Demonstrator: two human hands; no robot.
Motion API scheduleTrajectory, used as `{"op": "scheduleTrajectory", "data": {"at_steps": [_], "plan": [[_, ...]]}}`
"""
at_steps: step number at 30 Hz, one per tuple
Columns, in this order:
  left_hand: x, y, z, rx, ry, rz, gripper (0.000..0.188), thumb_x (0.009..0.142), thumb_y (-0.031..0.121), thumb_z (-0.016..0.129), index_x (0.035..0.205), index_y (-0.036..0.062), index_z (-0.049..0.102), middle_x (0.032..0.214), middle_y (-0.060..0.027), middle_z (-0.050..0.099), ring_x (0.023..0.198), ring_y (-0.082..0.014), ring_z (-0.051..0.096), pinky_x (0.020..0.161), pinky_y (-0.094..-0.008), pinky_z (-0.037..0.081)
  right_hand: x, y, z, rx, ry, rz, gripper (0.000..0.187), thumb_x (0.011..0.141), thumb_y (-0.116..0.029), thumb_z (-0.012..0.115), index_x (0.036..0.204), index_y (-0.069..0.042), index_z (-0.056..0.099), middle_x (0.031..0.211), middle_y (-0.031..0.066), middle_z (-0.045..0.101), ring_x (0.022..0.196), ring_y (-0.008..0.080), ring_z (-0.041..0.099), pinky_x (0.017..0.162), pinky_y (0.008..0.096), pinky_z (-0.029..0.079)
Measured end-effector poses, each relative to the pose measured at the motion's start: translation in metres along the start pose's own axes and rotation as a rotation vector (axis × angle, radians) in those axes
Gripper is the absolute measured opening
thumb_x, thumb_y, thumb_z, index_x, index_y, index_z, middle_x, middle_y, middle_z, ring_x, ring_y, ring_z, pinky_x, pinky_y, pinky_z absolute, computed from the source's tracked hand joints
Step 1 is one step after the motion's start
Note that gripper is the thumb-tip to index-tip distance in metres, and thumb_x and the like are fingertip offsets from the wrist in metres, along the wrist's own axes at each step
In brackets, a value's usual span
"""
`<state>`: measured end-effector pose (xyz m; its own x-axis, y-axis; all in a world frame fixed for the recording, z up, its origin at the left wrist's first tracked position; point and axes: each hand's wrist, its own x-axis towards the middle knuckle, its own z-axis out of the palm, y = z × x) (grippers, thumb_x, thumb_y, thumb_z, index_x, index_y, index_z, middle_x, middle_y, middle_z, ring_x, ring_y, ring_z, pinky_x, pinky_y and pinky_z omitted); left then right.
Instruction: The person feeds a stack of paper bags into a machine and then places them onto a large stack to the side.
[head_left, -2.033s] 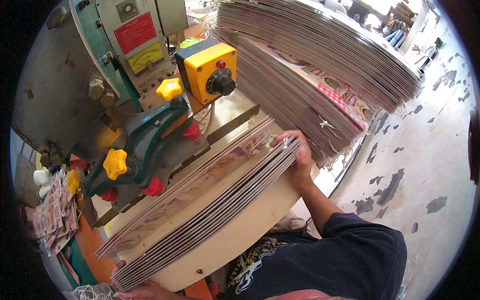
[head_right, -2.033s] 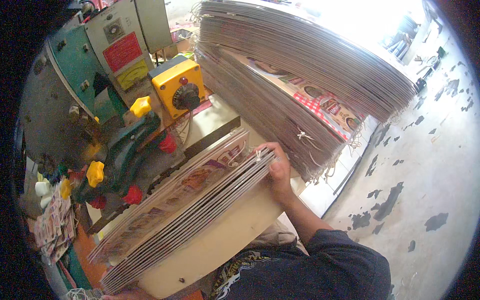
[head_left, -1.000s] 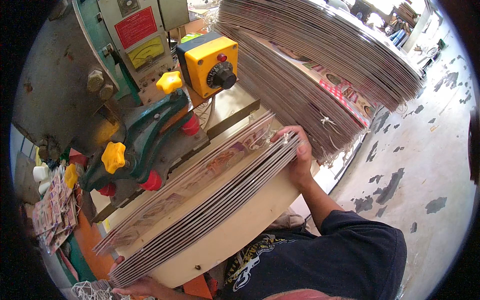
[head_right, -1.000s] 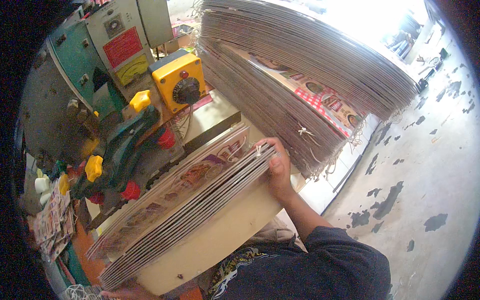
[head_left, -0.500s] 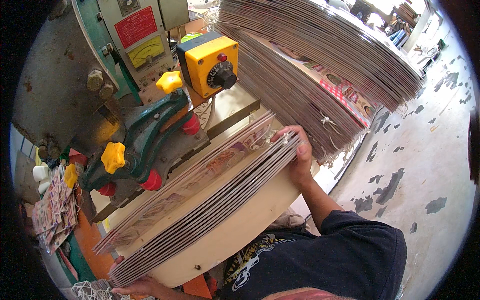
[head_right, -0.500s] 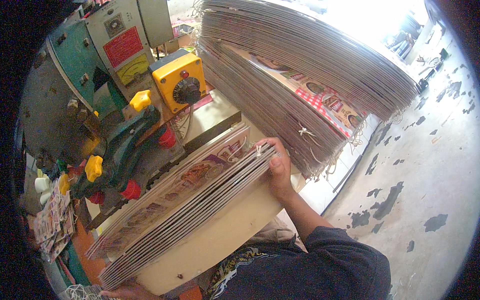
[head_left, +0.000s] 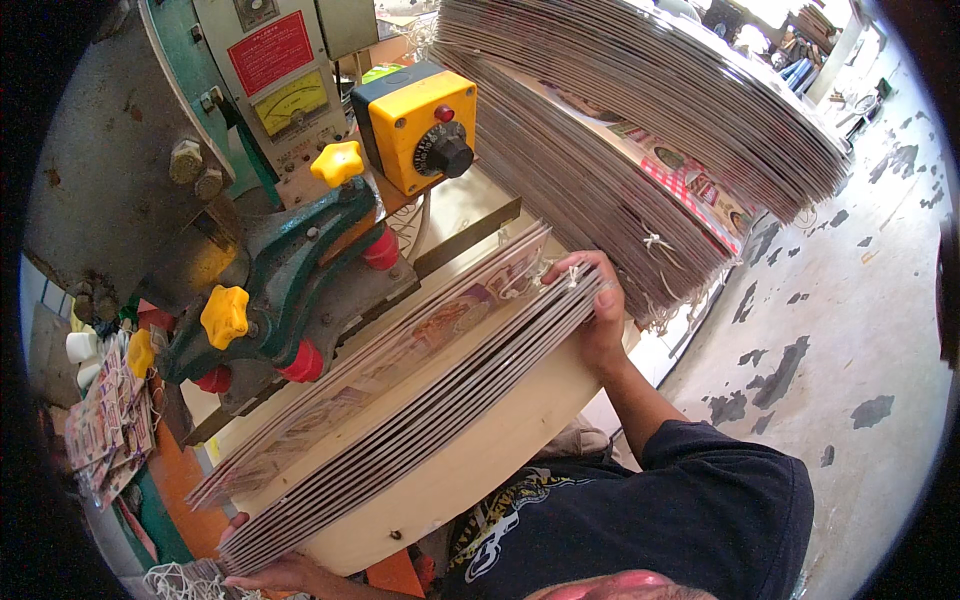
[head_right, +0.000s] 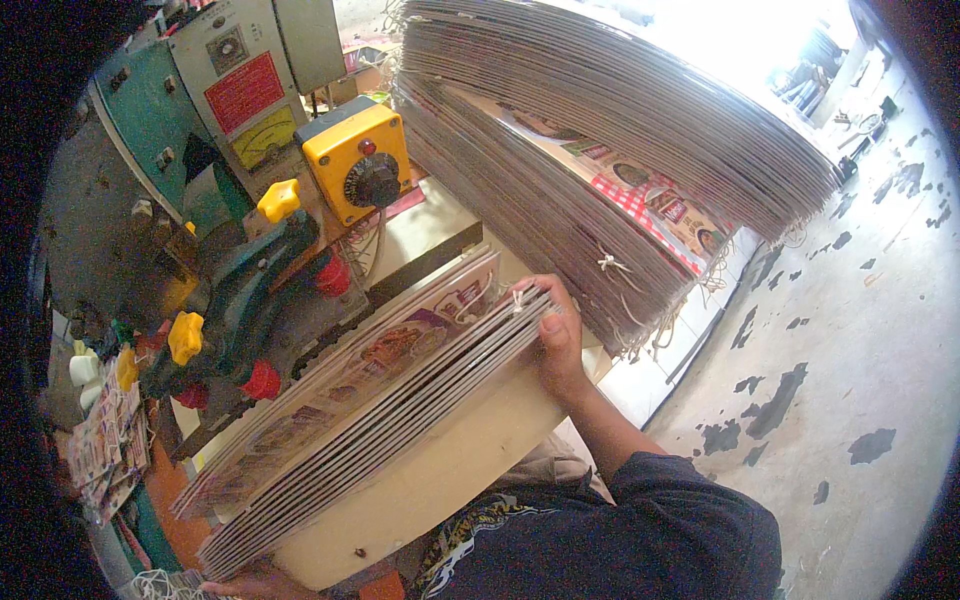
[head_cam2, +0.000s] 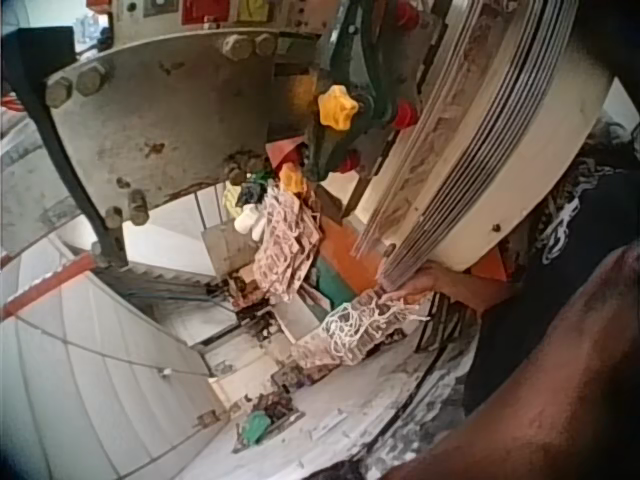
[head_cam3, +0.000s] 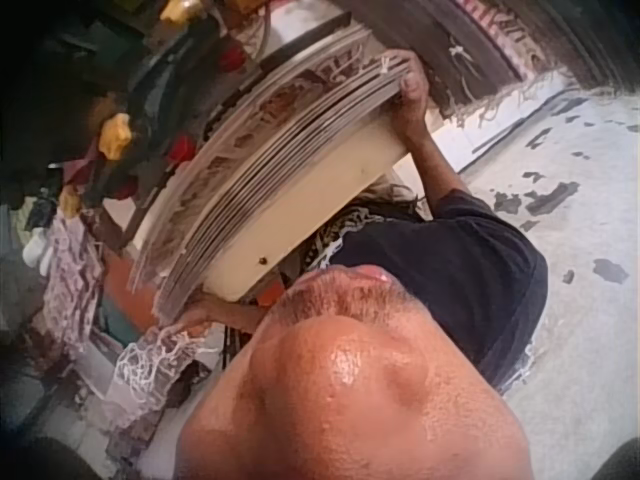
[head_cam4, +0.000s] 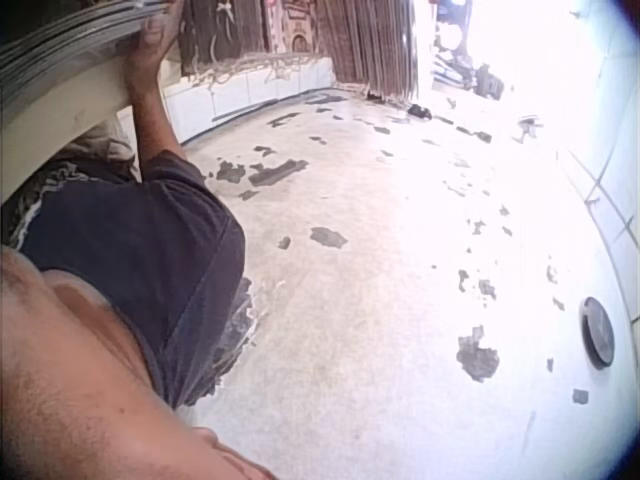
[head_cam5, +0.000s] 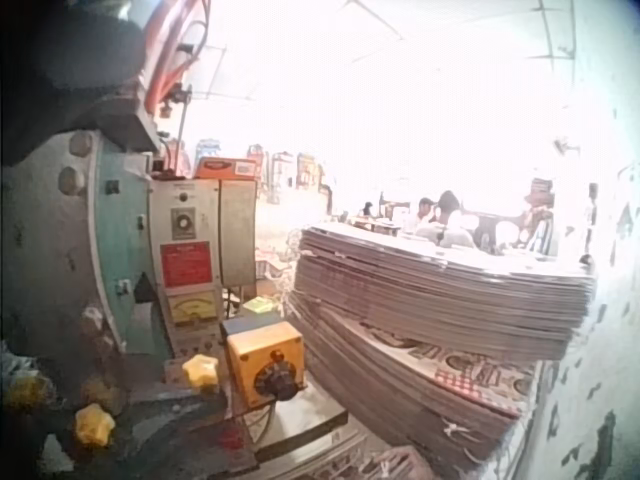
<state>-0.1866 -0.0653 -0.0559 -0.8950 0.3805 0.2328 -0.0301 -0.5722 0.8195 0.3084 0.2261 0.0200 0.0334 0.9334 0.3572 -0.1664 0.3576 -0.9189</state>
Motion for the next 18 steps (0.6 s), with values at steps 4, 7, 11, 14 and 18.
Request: {"op": "scheduleTrajectory", "data": {"at_steps": [4,7,11,14,18], "plan": [[-0.021,-0.009,0.003,0.759,-0.088,0.524,0.070,0.099,0.057,0.033,0.137,-0.0010,0.027,0.122,-0.0288,0.054,0.101,-0.0371,0.059,0.084,-0.0519,0.051,0.000,0.002,0.000,0.001,0.000,-0.008,0.079,0.083,-0.076,0.052,0.112,-0.003,0.052,0.102,0.0105,0.060,0.095,0.0169,0.058,0.086,0.0318,0.046],[-0.027,-0.017,-0.005,0.619,-0.251,0.598,0.067,0.106,0.028,0.036,0.154,0.0056,-0.004,0.139,-0.0318,0.043,0.120,-0.0392,0.056,0.104,-0.0533,0.050,0.000,0.002,0.000,-0.014,0.010,-0.007,0.078,0.083,-0.076,0.052,0.112,-0.003,0.052,0.102,0.0105,0.060,0.095,0.0167,0.058,0.086,0.0317,0.046],[-0.026,-0.021,-0.013,0.620,-0.223,0.555,0.073,0.104,0.018,0.045,0.156,0.0119,-0.006,0.141,-0.0330,0.039,0.119,-0.0421,0.056,0.103,-0.0544,0.051,-0.001,-0.002,0.001,-0.023,0.004,-0.003,0.078,0.084,-0.076,0.051,0.112,-0.003,0.052,0.102,0.0103,0.060,0.095,0.0165,0.057,0.086,0.0315,0.045],[-0.013,0.008,0.053,0.021,0.268,0.008,0.104,0.082,0.088,0.033,0.103,-0.0078,0.068,0.085,-0.0237,0.072,0.054,-0.0320,0.065,0.039,-0.0427,0.050,-0.001,0.001,0.000,-0.024,0.007,-0.009,0.079,0.084,-0.076,0.050,0.112,-0.003,0.052,0.102,0.0102,0.060,0.095,0.0165,0.057,0.086,0.0315,0.045],[-0.015,0.015,0.081,0.171,0.395,0.177,0.092,0.085,0.081,0.033,0.104,-0.0050,0.057,0.085,-0.0233,0.065,0.058,-0.0313,0.059,0.047,-0.0443,0.047,0.000,0.002,-0.001,-0.029,0.000,-0.014,0.079,0.084,-0.076,0.051,0.113,-0.002,0.052,0.102,0.0103,0.060,0.096,0.0166,0.057,0.087,0.0318,0.045]]}}
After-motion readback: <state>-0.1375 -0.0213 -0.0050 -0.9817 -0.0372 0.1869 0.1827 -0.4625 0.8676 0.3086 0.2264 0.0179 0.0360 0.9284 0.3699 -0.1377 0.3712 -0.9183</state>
